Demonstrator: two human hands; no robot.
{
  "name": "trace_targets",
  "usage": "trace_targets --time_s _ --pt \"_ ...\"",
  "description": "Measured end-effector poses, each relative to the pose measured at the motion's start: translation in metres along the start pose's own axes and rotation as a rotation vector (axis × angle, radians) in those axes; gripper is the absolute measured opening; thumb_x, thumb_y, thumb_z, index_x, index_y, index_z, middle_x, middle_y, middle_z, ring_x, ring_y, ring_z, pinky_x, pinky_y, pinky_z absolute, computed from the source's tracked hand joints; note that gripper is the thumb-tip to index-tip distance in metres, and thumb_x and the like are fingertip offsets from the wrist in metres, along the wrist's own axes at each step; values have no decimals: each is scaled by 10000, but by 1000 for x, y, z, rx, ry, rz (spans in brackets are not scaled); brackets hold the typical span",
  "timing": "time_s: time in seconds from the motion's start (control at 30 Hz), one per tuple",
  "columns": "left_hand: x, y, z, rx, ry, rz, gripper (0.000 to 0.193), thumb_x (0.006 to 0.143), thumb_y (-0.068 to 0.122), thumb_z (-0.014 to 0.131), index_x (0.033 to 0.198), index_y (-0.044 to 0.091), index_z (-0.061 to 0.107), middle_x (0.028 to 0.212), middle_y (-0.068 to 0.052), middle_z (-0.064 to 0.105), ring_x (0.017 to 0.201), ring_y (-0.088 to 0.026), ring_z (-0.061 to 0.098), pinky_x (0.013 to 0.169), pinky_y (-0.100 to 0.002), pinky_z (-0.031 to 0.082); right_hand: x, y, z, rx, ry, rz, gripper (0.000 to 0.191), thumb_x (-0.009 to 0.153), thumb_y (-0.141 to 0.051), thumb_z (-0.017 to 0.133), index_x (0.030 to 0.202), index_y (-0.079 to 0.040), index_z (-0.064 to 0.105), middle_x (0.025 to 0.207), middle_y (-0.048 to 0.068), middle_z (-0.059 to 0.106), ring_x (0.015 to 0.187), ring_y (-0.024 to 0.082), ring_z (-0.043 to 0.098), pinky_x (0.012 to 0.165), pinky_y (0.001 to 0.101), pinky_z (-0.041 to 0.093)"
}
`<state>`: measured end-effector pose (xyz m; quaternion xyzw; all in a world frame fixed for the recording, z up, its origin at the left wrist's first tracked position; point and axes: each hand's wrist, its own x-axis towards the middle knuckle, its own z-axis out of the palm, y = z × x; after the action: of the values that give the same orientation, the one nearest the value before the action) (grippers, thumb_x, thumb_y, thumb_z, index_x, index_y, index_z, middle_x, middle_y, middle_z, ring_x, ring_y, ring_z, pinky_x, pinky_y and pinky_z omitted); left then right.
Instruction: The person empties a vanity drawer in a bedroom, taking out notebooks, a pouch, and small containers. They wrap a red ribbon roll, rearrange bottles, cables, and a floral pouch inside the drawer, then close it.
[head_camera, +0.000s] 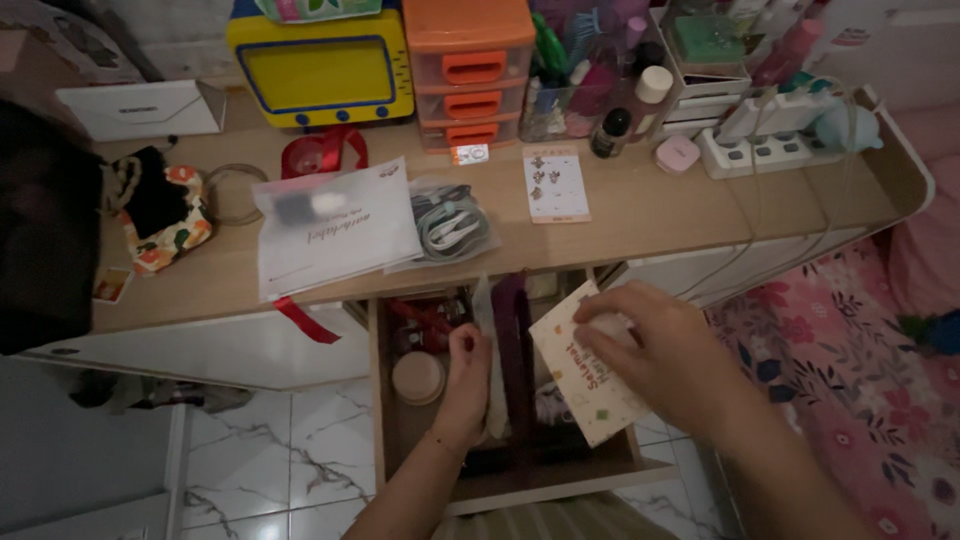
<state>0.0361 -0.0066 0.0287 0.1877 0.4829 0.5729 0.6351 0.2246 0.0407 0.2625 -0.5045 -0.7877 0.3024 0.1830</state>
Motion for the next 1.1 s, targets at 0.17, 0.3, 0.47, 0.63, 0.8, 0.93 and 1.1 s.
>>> trace_targets --time_s 0.17,0.3,0.47,0.63,0.8,0.93,1.1 --pt "3 -1 5 75 -10 80 109 1077 257 478 1113 171 421 949 31 396 841 -96 370 774 -264 403 5 -17 3 -94 14 -82 211 828 -237 744 983 -95 752 895 114 696 765 315 689 671 400 537" --pt "2 1 8 175 27 21 113 1066 252 467 1132 200 392 948 28 392 830 -102 378 740 -281 411 11 -10 16 -80 47 -199 159 866 -176 706 960 -48 709 918 134 682 849 357 684 743 429 535" --pt "-1 6 16 83 0 37 405 1034 242 478 1380 200 271 1170 -84 554 1012 -188 547 851 -353 486 25 4 53 -86 214 -408 141 905 -80 647 1024 -4 645 1026 190 657 976 407 661 828 446 543" --pt "0 12 22 37 73 88 670 1042 254 469 1589 205 86 1433 -108 543 1226 -201 558 1030 -326 460 19 13 89 -8 241 -284 396 964 -41 616 1354 25 600 1028 276 692 870 461 663 707 495 539" --pt "-3 19 24 -85 22 179 609 1057 223 475 1613 131 245 1371 -151 549 1159 -233 542 980 -350 489 14 31 85 118 187 -18 365 943 -126 654 1289 -29 590 883 235 740 803 422 719 662 469 554" --pt "-8 28 24 -91 28 29 674 990 170 522 1587 221 213 1401 -101 545 1192 -221 559 984 -362 494 16 40 87 -12 177 -164 128 929 -64 643 1026 -19 713 902 244 713 877 454 682 672 479 547" --pt "-12 33 27 -148 -1 96 766 958 95 609 1598 208 204 1455 -87 521 1255 -212 551 1027 -361 481 23 49 73 -72 147 -252 212 875 -82 700 1082 -50 734 924 185 682 802 349 682 711 422 557"
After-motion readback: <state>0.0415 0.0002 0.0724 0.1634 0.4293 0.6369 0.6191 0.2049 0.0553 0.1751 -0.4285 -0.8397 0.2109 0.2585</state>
